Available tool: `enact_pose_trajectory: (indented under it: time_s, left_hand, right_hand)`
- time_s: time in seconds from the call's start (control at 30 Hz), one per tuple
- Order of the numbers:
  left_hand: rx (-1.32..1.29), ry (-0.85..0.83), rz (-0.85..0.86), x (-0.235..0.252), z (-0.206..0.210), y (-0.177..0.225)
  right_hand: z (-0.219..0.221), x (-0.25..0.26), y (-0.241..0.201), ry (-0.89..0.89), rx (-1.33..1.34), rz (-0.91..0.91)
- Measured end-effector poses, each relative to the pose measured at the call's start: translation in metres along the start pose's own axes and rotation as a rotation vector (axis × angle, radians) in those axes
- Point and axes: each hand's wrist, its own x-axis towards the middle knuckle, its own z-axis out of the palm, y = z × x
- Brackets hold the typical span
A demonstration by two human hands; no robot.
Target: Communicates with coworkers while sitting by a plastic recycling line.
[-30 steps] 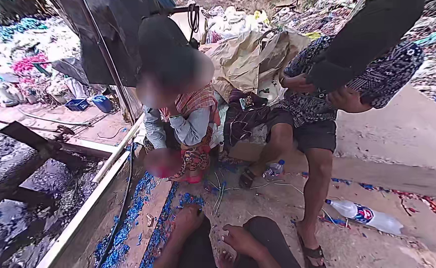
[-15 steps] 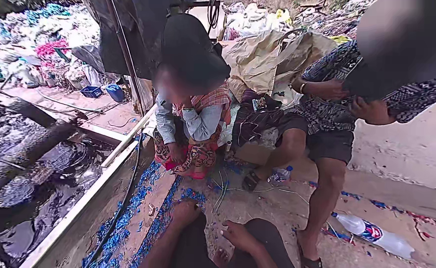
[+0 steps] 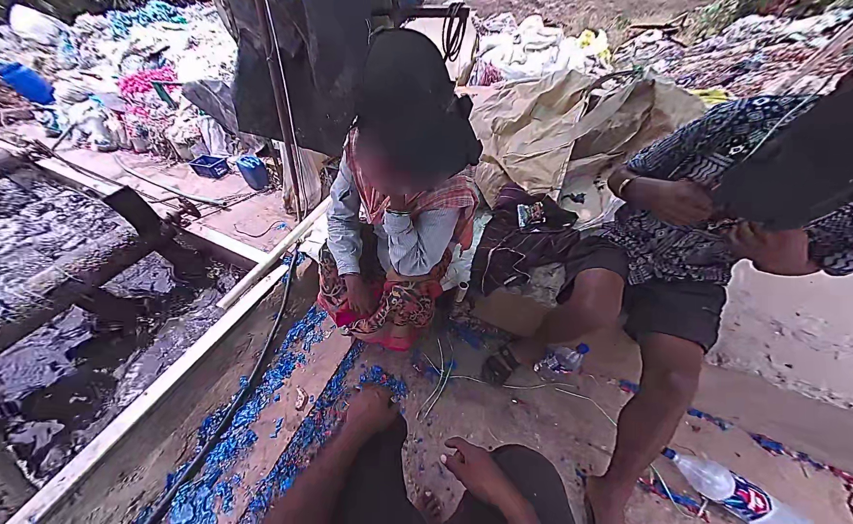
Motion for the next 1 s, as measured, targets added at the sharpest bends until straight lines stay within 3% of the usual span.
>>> enact_pose_trajectory:
  time_s: [0.27, 0.8, 1.0]
  left_hand:
    - [-0.058, 0.042, -0.044, 0.000, 0.001, -0.027]
    - [-0.086, 0.036, -0.019, 0.000, 0.003, -0.019]
    - [-0.089, 0.042, 0.077, -0.006, 0.000, 0.001]
  right_hand:
    - [-0.001, -0.009, 0.019, -0.048, -0.091, 0.033]
    - [-0.001, -0.006, 0.013, -0.025, -0.051, 0.066]
    - [0.002, -0.004, -0.006, -0.035, -0.058, 0.039]
